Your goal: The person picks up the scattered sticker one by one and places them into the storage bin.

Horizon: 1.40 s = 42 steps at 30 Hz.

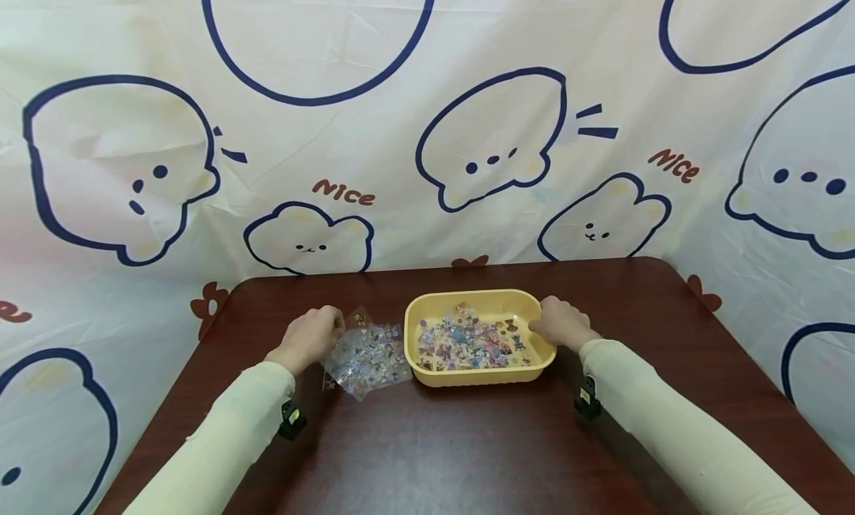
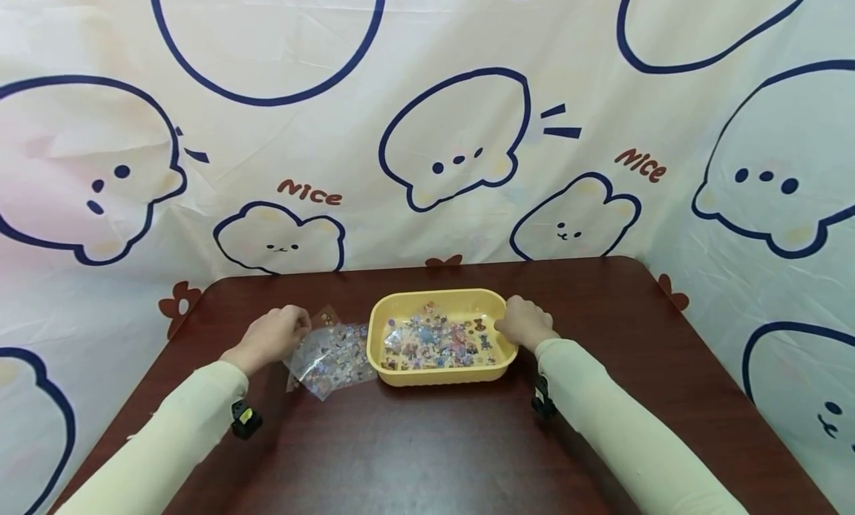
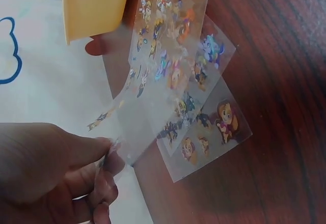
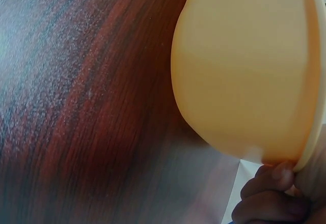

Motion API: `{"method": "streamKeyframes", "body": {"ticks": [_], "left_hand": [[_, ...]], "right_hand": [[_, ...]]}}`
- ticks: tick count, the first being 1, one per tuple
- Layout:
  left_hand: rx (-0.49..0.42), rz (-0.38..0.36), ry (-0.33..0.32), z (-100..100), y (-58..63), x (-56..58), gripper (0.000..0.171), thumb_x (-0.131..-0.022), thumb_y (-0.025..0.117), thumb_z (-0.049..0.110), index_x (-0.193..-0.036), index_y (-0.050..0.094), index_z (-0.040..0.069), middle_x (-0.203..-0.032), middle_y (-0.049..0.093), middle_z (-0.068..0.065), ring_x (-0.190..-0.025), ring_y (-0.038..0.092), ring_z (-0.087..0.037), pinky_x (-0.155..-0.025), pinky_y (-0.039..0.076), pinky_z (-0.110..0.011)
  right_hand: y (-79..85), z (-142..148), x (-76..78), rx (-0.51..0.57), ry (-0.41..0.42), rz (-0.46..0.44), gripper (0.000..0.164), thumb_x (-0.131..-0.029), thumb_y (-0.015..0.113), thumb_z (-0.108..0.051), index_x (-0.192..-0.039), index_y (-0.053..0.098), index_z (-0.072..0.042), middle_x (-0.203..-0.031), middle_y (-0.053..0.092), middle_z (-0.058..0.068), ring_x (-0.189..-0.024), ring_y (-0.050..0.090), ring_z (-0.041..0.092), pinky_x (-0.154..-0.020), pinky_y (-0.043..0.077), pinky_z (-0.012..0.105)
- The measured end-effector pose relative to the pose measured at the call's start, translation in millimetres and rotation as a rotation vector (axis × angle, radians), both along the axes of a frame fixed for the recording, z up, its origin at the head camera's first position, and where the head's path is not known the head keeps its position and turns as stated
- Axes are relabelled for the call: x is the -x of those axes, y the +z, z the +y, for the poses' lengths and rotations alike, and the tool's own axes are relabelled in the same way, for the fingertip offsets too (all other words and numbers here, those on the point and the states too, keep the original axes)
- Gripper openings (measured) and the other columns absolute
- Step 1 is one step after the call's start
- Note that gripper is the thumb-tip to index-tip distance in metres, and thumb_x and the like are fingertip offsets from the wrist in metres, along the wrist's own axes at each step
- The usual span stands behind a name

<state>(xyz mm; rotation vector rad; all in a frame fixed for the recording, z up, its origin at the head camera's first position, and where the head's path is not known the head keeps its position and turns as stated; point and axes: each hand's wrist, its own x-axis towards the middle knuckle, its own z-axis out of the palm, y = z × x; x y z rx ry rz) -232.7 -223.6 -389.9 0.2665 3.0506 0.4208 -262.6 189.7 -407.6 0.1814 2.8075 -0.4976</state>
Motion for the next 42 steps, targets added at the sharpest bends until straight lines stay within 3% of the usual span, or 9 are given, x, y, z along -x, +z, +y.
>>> {"method": "streamKeyframes", "body": {"ticks": [5, 20, 42], "left_hand": [[-0.024, 0.000, 0.016, 0.8, 2.0, -1.8, 0.016, -0.095, 0.053, 0.009, -0.098, 0.068, 0.005, -0.079, 0.064, -0.006, -0.059, 0.049, -0.015, -0.053, 0.037, -0.029], [-0.067, 0.046, 0.047, -0.6, 6.4, -3.2, 0.015, -0.095, 0.057, 0.013, -0.099, 0.070, 0.007, -0.090, 0.071, -0.011, -0.061, 0.055, -0.015, -0.054, 0.041, -0.029], [-0.098, 0.107, 0.073, -4.9, 26.1, -3.9, 0.016, -0.097, 0.056, 0.017, -0.101, 0.068, 0.006, -0.081, 0.069, -0.009, -0.054, 0.052, -0.015, -0.048, 0.037, -0.029]], "right_hand": [[1.1, -0.8, -0.8, 0.003, -0.004, -0.004, 0.043, -0.092, 0.058, -0.029, -0.122, 0.057, 0.001, -0.095, 0.065, 0.011, -0.077, 0.060, 0.022, -0.073, 0.042, 0.038], [-1.9, 0.8, -0.2, -0.001, -0.002, 0.005, 0.043, -0.092, 0.058, -0.030, -0.122, 0.057, 0.001, -0.093, 0.065, 0.011, -0.075, 0.060, 0.021, -0.072, 0.042, 0.038], [-3.7, 2.3, 3.2, 0.003, 0.001, 0.012, 0.037, -0.091, 0.058, -0.029, -0.114, 0.060, -0.001, -0.087, 0.063, 0.009, -0.072, 0.060, 0.021, -0.067, 0.040, 0.035]]}}
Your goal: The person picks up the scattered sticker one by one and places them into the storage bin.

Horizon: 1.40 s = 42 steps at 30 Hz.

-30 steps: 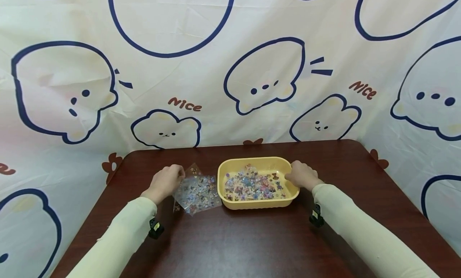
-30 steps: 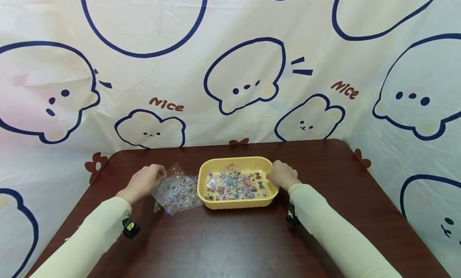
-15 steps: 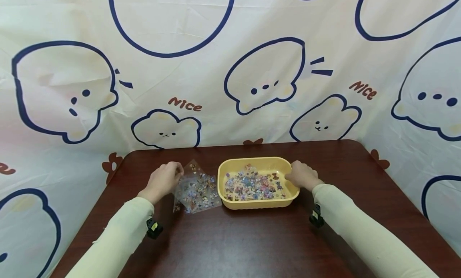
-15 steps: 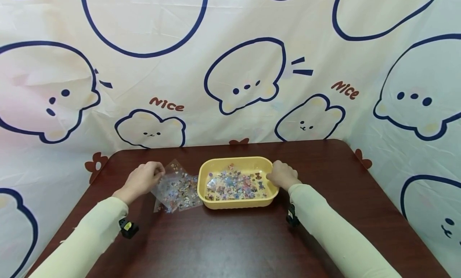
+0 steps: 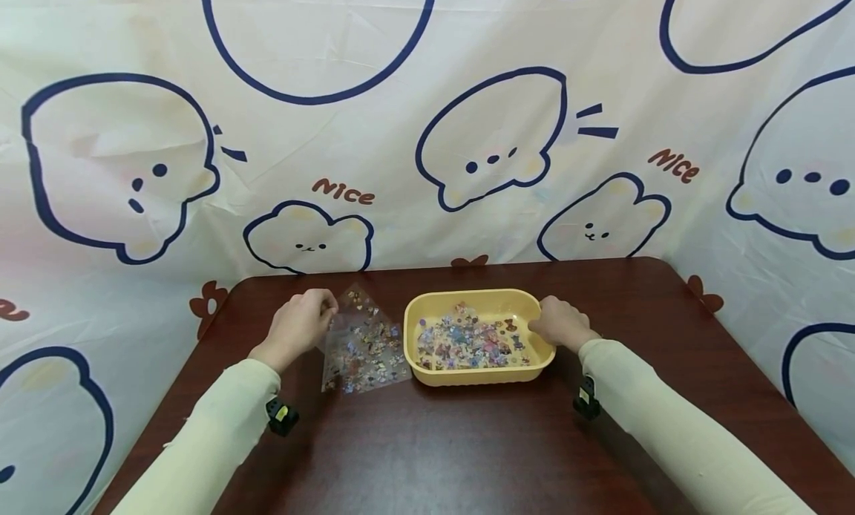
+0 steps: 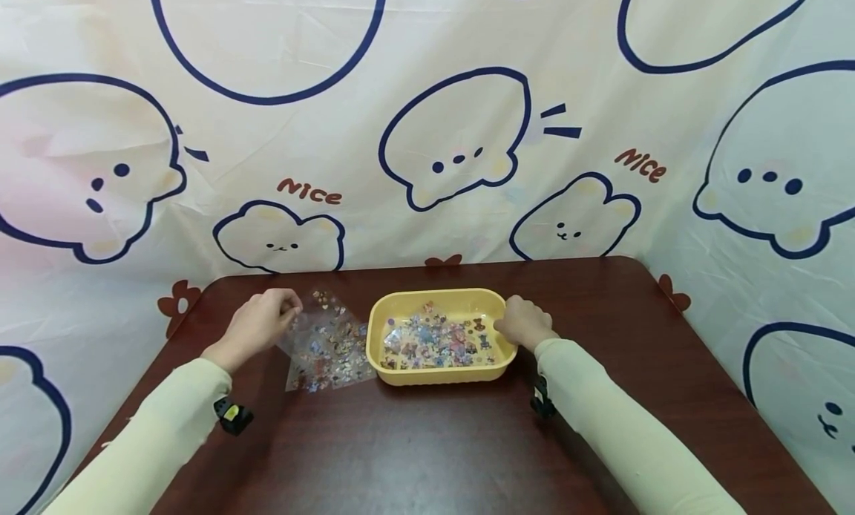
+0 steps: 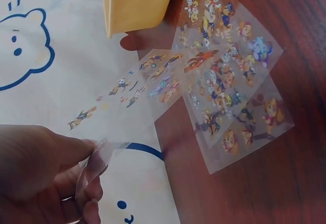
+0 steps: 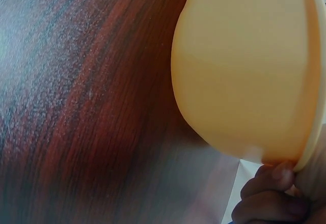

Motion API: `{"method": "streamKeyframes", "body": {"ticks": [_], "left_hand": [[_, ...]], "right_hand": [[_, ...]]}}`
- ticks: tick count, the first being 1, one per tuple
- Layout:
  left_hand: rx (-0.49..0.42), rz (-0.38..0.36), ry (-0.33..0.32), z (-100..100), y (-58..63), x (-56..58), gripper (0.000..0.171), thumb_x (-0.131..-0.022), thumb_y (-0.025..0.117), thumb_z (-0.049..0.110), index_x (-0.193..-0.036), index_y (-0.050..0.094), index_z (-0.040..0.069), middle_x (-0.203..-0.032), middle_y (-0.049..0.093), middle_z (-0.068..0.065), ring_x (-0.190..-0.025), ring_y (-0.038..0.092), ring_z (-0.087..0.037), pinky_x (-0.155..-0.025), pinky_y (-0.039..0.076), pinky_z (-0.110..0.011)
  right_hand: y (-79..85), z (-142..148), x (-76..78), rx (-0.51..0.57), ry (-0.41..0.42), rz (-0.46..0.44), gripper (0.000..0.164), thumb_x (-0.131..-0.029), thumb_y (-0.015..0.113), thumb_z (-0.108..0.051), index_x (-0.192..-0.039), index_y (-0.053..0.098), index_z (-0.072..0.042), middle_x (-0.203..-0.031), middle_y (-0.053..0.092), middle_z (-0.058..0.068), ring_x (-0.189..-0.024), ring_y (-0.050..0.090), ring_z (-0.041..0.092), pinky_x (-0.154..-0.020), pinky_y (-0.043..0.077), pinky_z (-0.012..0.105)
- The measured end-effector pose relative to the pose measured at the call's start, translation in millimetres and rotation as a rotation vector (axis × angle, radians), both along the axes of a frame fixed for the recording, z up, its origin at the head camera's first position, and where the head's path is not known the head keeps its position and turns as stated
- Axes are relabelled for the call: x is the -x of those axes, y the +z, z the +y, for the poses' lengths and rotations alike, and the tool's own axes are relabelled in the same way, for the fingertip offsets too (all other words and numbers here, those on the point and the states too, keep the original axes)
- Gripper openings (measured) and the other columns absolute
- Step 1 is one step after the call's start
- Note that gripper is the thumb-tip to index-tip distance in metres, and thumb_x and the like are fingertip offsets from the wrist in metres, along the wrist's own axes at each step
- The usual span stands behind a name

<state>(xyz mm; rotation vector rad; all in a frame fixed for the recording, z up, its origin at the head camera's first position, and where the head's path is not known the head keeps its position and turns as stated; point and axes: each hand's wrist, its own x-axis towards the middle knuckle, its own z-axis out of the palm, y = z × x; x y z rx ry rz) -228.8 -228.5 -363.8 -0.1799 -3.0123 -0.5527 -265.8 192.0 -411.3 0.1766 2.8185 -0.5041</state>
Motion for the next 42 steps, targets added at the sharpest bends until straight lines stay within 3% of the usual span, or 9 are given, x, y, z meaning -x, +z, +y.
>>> {"method": "streamKeyframes", "body": {"ticks": [7, 28, 42], "left_hand": [[0.007, 0.020, 0.014, 1.0, 5.9, 1.6, 0.016, -0.097, 0.055, 0.017, -0.100, 0.068, 0.008, -0.076, 0.067, -0.008, -0.055, 0.052, -0.016, -0.049, 0.037, -0.029], [-0.057, 0.115, 0.004, 8.2, 21.6, 4.7, 0.018, -0.097, 0.053, 0.019, -0.098, 0.068, 0.009, -0.086, 0.072, -0.009, -0.056, 0.054, -0.015, -0.049, 0.039, -0.028], [-0.208, 0.108, -0.031, 23.4, 37.9, 4.2, 0.020, -0.099, 0.052, 0.023, -0.103, 0.068, 0.011, -0.102, 0.073, -0.012, -0.088, 0.068, -0.025, -0.071, 0.051, -0.038]], "right_hand": [[0.8, 0.9, -0.8, 0.001, 0.013, 0.008, 0.036, -0.091, 0.057, -0.029, -0.114, 0.061, -0.002, -0.084, 0.063, 0.008, -0.070, 0.059, 0.020, -0.069, 0.040, 0.037], [3.4, -0.7, -3.8, 0.001, 0.017, 0.007, 0.038, -0.092, 0.057, -0.030, -0.117, 0.059, -0.001, -0.086, 0.064, 0.008, -0.070, 0.058, 0.020, -0.070, 0.039, 0.036], [1.7, 0.6, -3.0, 0.003, 0.021, 0.011, 0.039, -0.092, 0.057, -0.030, -0.118, 0.058, -0.001, -0.087, 0.064, 0.008, -0.071, 0.058, 0.021, -0.070, 0.039, 0.037]]}}
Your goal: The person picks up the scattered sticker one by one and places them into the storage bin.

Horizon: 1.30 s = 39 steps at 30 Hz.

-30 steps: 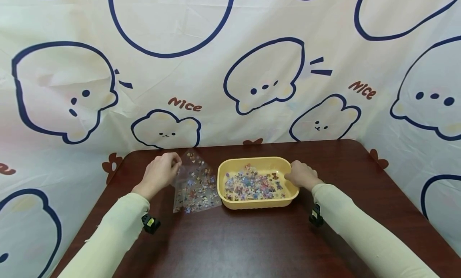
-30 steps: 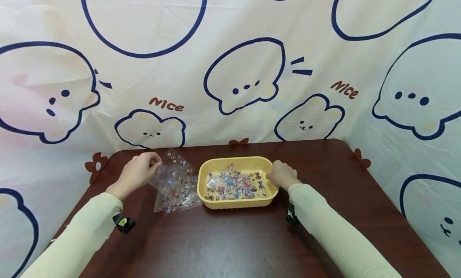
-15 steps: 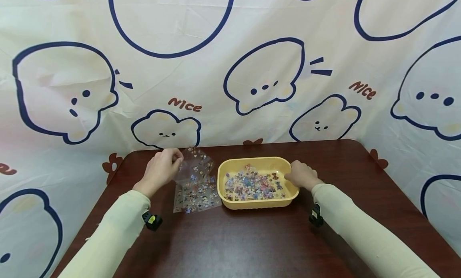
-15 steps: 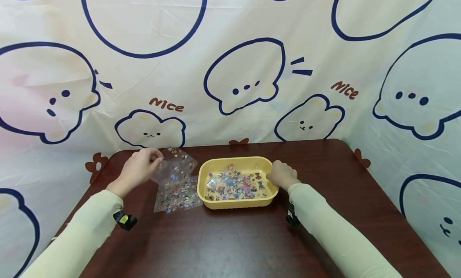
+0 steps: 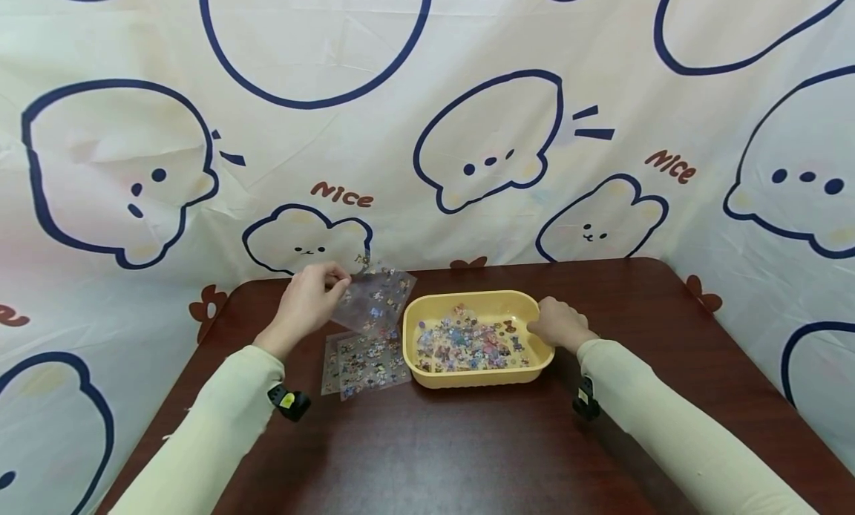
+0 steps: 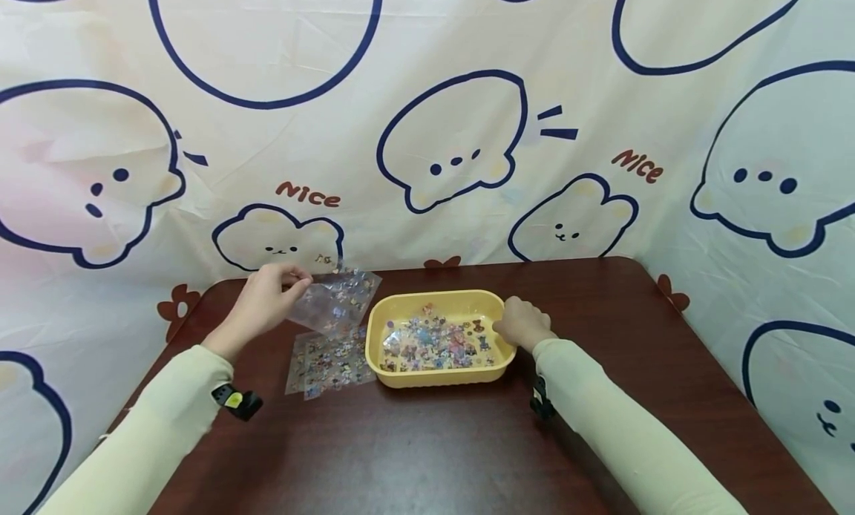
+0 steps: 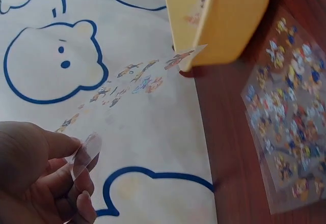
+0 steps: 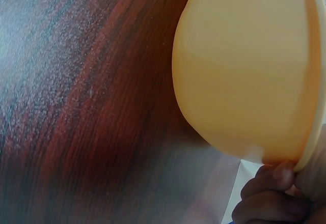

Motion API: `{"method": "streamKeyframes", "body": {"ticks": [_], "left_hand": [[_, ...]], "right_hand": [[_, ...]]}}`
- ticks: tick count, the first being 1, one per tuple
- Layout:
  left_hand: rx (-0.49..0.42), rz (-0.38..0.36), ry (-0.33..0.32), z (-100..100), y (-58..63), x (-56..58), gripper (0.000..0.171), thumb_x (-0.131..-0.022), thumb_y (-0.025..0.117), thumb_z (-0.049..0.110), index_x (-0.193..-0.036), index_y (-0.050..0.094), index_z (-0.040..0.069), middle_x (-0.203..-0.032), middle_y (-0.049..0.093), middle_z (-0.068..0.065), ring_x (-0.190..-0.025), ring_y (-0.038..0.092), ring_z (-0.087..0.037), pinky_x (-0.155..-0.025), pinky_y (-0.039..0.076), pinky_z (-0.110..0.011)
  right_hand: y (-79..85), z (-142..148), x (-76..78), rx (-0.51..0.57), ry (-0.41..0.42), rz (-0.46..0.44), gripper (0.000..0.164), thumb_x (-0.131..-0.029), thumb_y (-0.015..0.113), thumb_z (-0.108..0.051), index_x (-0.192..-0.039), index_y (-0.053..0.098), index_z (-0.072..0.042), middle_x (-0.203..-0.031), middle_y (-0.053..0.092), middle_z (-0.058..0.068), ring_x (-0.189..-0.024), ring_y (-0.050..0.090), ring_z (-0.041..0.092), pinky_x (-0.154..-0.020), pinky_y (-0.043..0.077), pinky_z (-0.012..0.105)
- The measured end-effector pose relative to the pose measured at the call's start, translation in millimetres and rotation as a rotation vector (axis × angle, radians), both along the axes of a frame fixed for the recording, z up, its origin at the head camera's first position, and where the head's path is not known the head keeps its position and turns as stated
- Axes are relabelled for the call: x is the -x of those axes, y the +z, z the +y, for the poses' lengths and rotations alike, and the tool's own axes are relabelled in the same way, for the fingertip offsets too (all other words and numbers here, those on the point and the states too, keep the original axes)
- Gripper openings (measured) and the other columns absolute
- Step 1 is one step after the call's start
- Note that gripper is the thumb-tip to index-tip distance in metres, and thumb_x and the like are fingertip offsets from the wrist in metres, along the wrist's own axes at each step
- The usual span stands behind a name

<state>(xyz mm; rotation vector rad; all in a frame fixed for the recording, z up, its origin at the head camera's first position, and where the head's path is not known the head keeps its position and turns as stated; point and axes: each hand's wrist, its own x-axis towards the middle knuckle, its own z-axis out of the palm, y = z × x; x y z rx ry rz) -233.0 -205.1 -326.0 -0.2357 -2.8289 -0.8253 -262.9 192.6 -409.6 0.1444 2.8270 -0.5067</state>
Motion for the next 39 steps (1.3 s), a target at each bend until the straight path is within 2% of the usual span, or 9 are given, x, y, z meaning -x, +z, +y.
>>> {"method": "streamKeyframes", "body": {"ticks": [6, 11, 19, 26, 33, 39], "left_hand": [[-0.052, -0.055, -0.020, 13.2, 4.2, 0.2, 0.020, -0.099, 0.052, 0.023, -0.106, 0.067, 0.011, -0.107, 0.072, -0.012, -0.094, 0.068, -0.026, -0.072, 0.050, -0.037], [-0.102, -0.110, -0.053, 23.8, 2.6, 1.1, 0.019, -0.099, 0.052, 0.022, -0.106, 0.066, 0.010, -0.104, 0.072, -0.011, -0.092, 0.067, -0.023, -0.068, 0.048, -0.031], [-0.154, -0.165, -0.094, 42.3, -6.4, 1.0, 0.016, -0.098, 0.055, 0.021, -0.102, 0.066, 0.011, -0.096, 0.072, -0.010, -0.076, 0.062, -0.019, -0.061, 0.046, -0.028], [-0.171, -0.171, -0.114, 56.3, -15.2, 2.8, 0.014, -0.097, 0.058, 0.020, -0.099, 0.067, 0.010, -0.089, 0.073, -0.009, -0.067, 0.059, -0.016, -0.057, 0.045, -0.028], [-0.177, -0.219, -0.137, 69.2, -26.0, 0.9, 0.014, -0.097, 0.057, 0.019, -0.098, 0.068, 0.010, -0.095, 0.073, -0.010, -0.074, 0.062, -0.016, -0.060, 0.047, -0.027], [-0.188, -0.264, -0.169, 79.9, -34.4, -0.9, 0.013, -0.095, 0.055, 0.015, -0.098, 0.067, 0.010, -0.094, 0.072, -0.008, -0.072, 0.063, -0.015, -0.055, 0.045, -0.027]], "right_hand": [[0.8, -0.7, 1.1, -0.005, 0.007, 0.001, 0.040, -0.092, 0.057, -0.031, -0.118, 0.058, -0.001, -0.086, 0.064, 0.008, -0.071, 0.059, 0.020, -0.069, 0.040, 0.036], [1.3, -1.9, 1.2, -0.001, 0.006, -0.002, 0.039, -0.092, 0.057, -0.030, -0.118, 0.059, -0.001, -0.085, 0.063, 0.008, -0.070, 0.059, 0.020, -0.068, 0.039, 0.036], [0.1, -2.5, 1.0, 0.000, -0.003, -0.003, 0.040, -0.092, 0.058, -0.030, -0.119, 0.059, -0.001, -0.087, 0.064, 0.008, -0.071, 0.059, 0.020, -0.070, 0.039, 0.037], [1.2, -2.6, 0.0, 0.003, -0.010, -0.010, 0.039, -0.091, 0.058, -0.030, -0.117, 0.059, -0.001, -0.086, 0.064, 0.008, -0.071, 0.059, 0.020, -0.069, 0.039, 0.036], [0.5, -1.5, -0.4, 0.001, -0.012, -0.011, 0.040, -0.092, 0.058, -0.030, -0.118, 0.059, -0.001, -0.086, 0.063, 0.008, -0.071, 0.059, 0.020, -0.069, 0.039, 0.036], [0.5, -0.8, -0.9, 0.003, -0.002, -0.006, 0.040, -0.092, 0.058, -0.030, -0.118, 0.059, 0.000, -0.087, 0.064, 0.009, -0.070, 0.059, 0.020, -0.069, 0.039, 0.036]]}}
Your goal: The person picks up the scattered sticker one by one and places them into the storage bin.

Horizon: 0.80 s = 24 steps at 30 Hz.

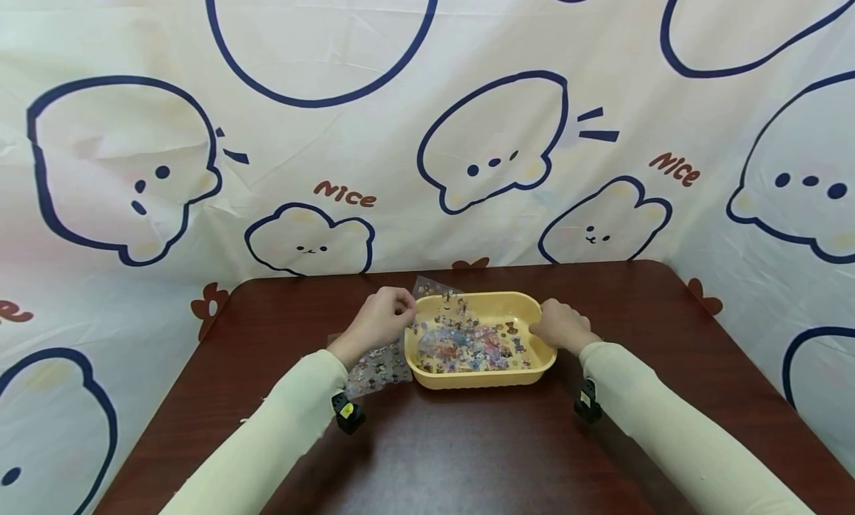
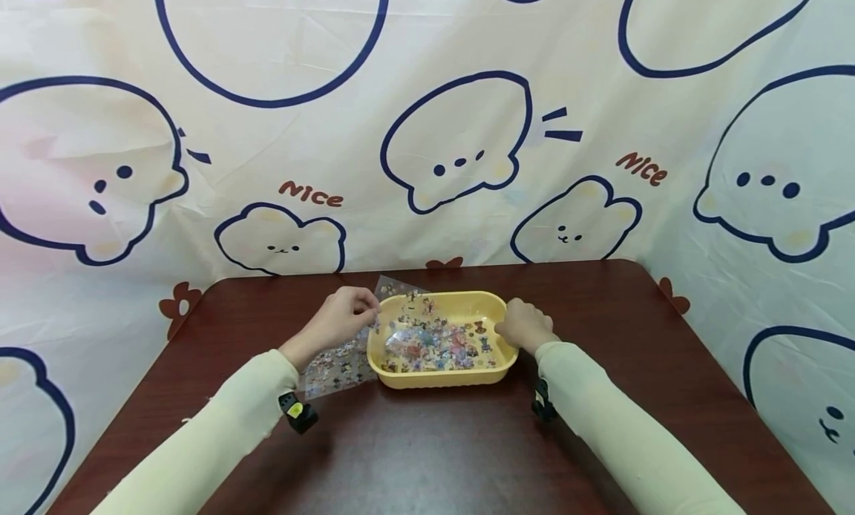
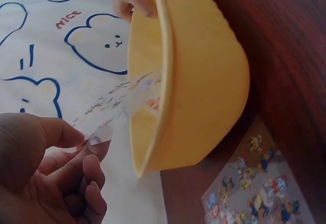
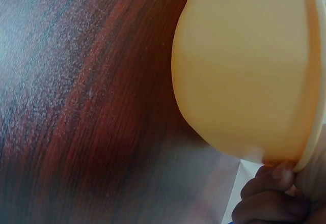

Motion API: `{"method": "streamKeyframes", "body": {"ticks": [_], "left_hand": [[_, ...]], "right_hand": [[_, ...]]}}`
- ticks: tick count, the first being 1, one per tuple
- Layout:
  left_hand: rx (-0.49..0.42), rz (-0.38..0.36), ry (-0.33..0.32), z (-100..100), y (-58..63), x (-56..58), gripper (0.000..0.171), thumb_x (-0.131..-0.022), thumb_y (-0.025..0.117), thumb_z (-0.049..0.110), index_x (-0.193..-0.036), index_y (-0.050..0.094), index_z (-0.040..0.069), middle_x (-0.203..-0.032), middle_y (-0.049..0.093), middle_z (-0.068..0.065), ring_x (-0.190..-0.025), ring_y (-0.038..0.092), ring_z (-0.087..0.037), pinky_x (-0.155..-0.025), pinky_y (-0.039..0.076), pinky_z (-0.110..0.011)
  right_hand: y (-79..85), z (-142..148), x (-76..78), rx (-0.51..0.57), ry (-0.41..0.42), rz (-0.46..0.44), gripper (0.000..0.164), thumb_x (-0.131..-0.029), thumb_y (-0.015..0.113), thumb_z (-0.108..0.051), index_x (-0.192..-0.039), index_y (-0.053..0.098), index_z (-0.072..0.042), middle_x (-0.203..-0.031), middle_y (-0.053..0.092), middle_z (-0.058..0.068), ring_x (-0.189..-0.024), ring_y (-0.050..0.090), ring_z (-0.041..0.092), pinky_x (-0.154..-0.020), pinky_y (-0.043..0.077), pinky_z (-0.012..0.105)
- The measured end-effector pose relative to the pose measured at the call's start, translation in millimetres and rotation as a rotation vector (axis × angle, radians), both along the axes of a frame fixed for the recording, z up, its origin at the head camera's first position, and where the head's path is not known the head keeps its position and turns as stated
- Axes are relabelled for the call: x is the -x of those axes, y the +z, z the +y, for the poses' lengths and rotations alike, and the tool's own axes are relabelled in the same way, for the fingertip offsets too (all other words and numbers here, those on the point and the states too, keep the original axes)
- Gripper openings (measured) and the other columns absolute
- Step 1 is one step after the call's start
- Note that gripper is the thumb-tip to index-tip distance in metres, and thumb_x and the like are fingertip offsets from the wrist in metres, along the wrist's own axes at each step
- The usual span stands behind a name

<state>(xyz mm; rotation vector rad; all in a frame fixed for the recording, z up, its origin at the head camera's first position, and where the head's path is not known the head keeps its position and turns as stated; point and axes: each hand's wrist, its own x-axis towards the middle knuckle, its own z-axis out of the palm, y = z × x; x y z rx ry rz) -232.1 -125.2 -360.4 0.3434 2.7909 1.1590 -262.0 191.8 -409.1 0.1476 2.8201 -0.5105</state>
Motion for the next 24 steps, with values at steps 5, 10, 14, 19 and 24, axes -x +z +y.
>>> {"method": "streamKeyframes", "body": {"ticks": [5, 10, 14, 19, 24], "left_hand": [[0.004, -0.023, -0.007, 9.9, -6.8, 0.5, 0.012, -0.094, 0.054, 0.012, -0.095, 0.066, 0.009, -0.093, 0.072, -0.011, -0.068, 0.061, -0.018, -0.051, 0.041, -0.026], [0.022, -0.048, -0.002, 19.5, -12.1, -0.2, 0.010, -0.095, 0.056, 0.013, -0.095, 0.065, 0.008, -0.091, 0.072, -0.010, -0.077, 0.068, -0.026, -0.049, 0.041, -0.026], [0.045, -0.047, 0.000, 25.4, -15.0, 0.0, 0.013, -0.095, 0.057, 0.014, -0.099, 0.067, 0.006, -0.090, 0.071, -0.008, -0.073, 0.067, -0.021, -0.049, 0.041, -0.026], [0.089, -0.017, -0.010, 31.4, -19.2, 1.7, 0.013, -0.094, 0.060, 0.018, -0.097, 0.069, 0.009, -0.091, 0.072, -0.006, -0.072, 0.064, -0.013, -0.054, 0.045, -0.026], [0.131, -0.004, -0.017, 34.4, -22.8, 2.5, 0.024, -0.094, 0.061, 0.030, -0.107, 0.070, 0.011, -0.103, 0.072, -0.006, -0.088, 0.067, -0.017, -0.069, 0.054, -0.031]], "right_hand": [[-1.0, 0.5, -0.6, 0.000, 0.003, 0.005, 0.039, -0.092, 0.058, -0.030, -0.117, 0.060, 0.000, -0.083, 0.064, 0.008, -0.067, 0.059, 0.019, -0.066, 0.039, 0.035], [-2.0, 0.4, 0.6, -0.005, 0.003, 0.005, 0.040, -0.092, 0.058, -0.030, -0.118, 0.059, 0.000, -0.085, 0.064, 0.008, -0.068, 0.059, 0.019, -0.067, 0.039, 0.035], [-2.1, 0.2, 2.0, -0.012, -0.002, 0.005, 0.042, -0.091, 0.057, -0.031, -0.120, 0.058, 0.000, -0.088, 0.065, 0.008, -0.070, 0.060, 0.019, -0.068, 0.040, 0.035], [-2.4, 0.2, 2.7, -0.013, -0.011, 0.001, 0.044, -0.092, 0.058, -0.031, -0.122, 0.057, 0.000, -0.090, 0.065, 0.009, -0.071, 0.060, 0.019, -0.070, 0.040, 0.036], [-2.1, 0.0, 2.5, -0.011, -0.014, 0.003, 0.042, -0.091, 0.059, -0.031, -0.120, 0.058, 0.000, -0.089, 0.064, 0.009, -0.071, 0.060, 0.019, -0.069, 0.040, 0.036]]}}
